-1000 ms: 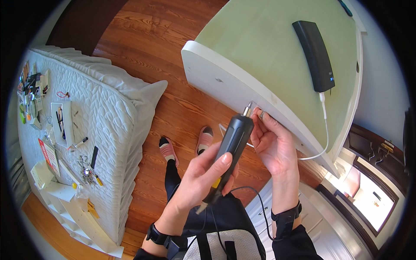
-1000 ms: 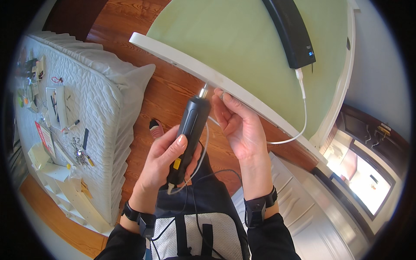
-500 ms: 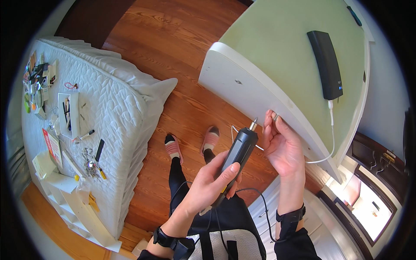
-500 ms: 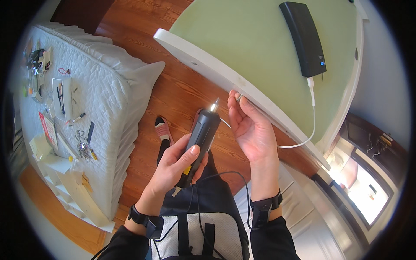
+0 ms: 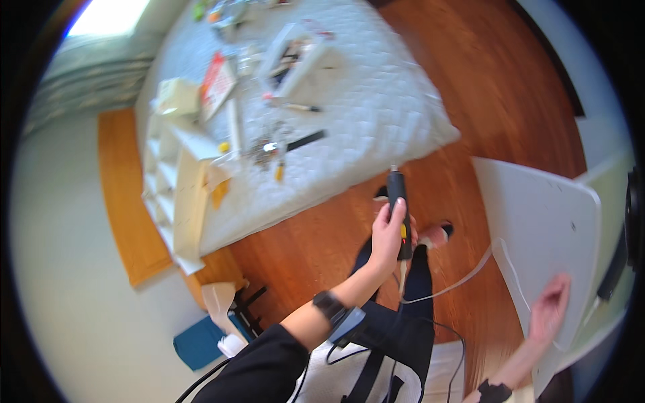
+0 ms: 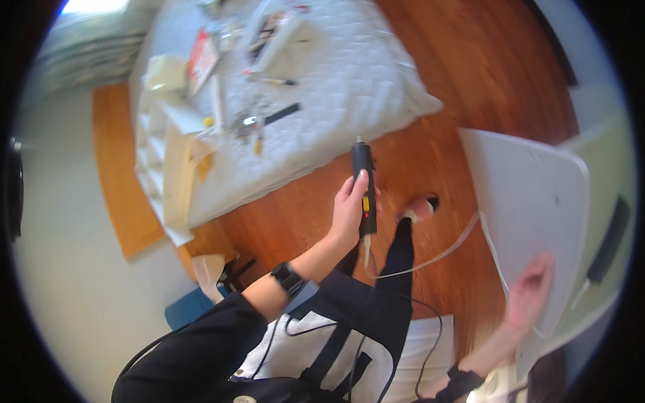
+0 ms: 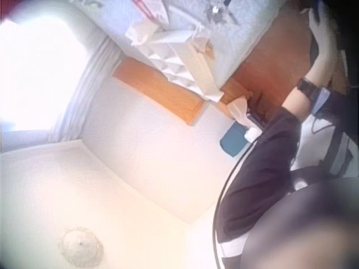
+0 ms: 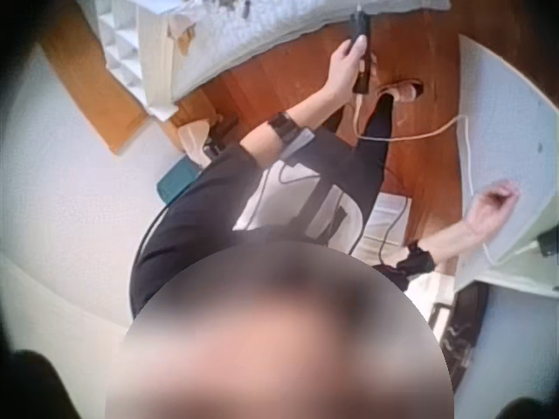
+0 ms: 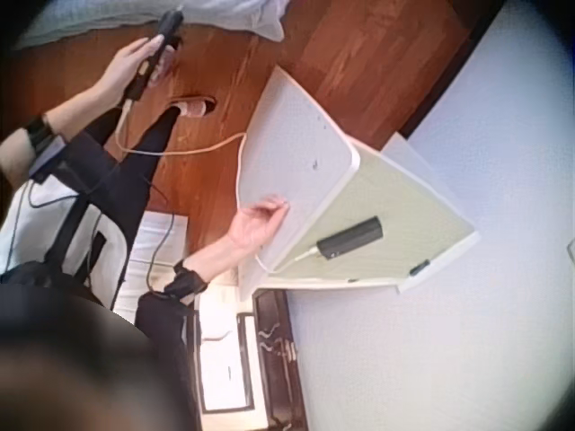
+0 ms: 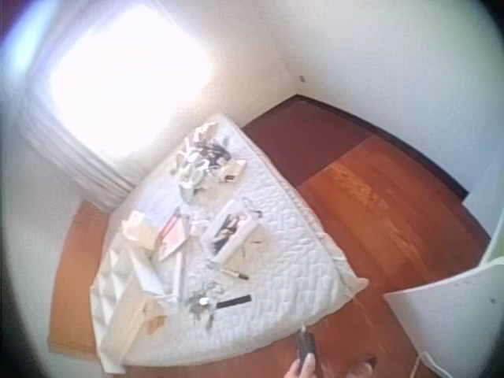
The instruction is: The person assembles a white furniture panel by inserting screws and tightening them with a manual screwdriver and a cordless electric screwdriver. They repeatedly pick screws from a nearby bed, align them with pre-drilled holes, and drive them into the panel.
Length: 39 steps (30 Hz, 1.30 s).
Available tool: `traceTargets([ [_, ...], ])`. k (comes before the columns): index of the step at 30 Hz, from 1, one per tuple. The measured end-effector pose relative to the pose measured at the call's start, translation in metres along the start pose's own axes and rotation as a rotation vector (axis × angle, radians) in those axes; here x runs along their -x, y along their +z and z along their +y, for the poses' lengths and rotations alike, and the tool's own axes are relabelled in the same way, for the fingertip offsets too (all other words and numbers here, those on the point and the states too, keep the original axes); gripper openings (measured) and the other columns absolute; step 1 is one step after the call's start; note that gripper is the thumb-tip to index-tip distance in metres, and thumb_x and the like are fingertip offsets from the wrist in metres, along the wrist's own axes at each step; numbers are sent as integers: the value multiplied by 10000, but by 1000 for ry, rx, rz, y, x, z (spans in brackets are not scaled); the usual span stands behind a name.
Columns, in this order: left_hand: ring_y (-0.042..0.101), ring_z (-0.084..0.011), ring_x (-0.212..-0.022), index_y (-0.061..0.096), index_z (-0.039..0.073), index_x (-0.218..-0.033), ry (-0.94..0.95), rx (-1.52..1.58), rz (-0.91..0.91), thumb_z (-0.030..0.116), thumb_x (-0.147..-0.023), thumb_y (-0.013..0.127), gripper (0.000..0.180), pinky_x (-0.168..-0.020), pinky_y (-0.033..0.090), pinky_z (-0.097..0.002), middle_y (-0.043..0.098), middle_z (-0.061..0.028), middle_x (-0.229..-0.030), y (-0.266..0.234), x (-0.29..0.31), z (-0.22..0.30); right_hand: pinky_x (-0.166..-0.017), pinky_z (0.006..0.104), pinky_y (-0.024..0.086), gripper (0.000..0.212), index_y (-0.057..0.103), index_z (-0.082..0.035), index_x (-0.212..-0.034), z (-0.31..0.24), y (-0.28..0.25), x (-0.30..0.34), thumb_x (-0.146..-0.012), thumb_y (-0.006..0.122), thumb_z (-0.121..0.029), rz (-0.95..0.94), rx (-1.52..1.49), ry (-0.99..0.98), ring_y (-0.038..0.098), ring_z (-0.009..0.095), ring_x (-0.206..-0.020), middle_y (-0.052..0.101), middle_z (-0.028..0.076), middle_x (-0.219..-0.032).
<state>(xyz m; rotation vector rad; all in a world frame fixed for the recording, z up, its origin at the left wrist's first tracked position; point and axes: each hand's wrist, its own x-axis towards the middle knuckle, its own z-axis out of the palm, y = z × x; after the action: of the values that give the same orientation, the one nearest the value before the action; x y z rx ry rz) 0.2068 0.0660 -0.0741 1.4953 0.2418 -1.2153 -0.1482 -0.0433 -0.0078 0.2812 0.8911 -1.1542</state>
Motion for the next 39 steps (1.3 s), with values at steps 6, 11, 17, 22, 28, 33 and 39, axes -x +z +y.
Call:
traceTargets([
  [6,559,-150,-509,478,55,-965,190,-181,619,356,-961,554,311,-445,483,-288,535,-54,-712,-164,-107,32,-860,264,579,304,495,29,-1280,-27,-12,2,-983,495,-35,-27,80,-48,626,171,-1012,592,130,-1230],
  [11,613,-449,-921,513,-2,-1246,508,-886,662,354,-880,649,528,-786,480,-475,648,-257,-1019,-243,-149,41,-929,275,543,364,461,25,-1341,-71,-39,-6,-988,496,-59,96,164,-137,588,176,-1094,542,133,-1318],
  [17,546,-368,-1052,494,15,-1267,644,-1081,551,254,-773,747,604,-889,457,-434,589,-196,-1119,-262,-176,54,-953,423,457,590,419,-78,-1409,-111,-33,-3,-871,645,-162,-66,363,211,529,285,-1203,501,155,-1380],
  [22,545,-323,-971,576,1,-1143,703,-1081,551,239,-790,736,455,-859,461,-401,574,-159,-1024,-273,-182,67,-897,380,505,294,617,-7,-1182,-62,33,22,-912,576,-117,446,-1375,545,629,321,-1018,637,158,-1178],
  [28,599,-310,-854,625,35,-936,482,-533,954,128,-852,636,126,-755,474,-394,611,-133,-877,-385,-214,102,-901,381,507,220,673,29,-1031,-51,47,25,-911,594,-137,585,-1428,722,650,301,-968,678,182,-1029],
  [33,626,-284,-739,660,44,-928,650,-881,852,96,-790,680,149,-689,506,-382,624,-140,-883,-466,-244,118,-908,416,498,248,639,-17,-1083,-57,51,15,-895,634,-179,632,-505,392,644,280,-983,666,165,-1048],
  [39,641,-224,-723,665,34,-860,510,-686,698,88,-789,689,92,-669,509,-337,635,-93,-807,-475,-253,123,-1000,260,432,465,486,23,-1331,213,70,-36,-950,606,-216,370,1392,99,512,144,-1164,519,83,-1323],
])
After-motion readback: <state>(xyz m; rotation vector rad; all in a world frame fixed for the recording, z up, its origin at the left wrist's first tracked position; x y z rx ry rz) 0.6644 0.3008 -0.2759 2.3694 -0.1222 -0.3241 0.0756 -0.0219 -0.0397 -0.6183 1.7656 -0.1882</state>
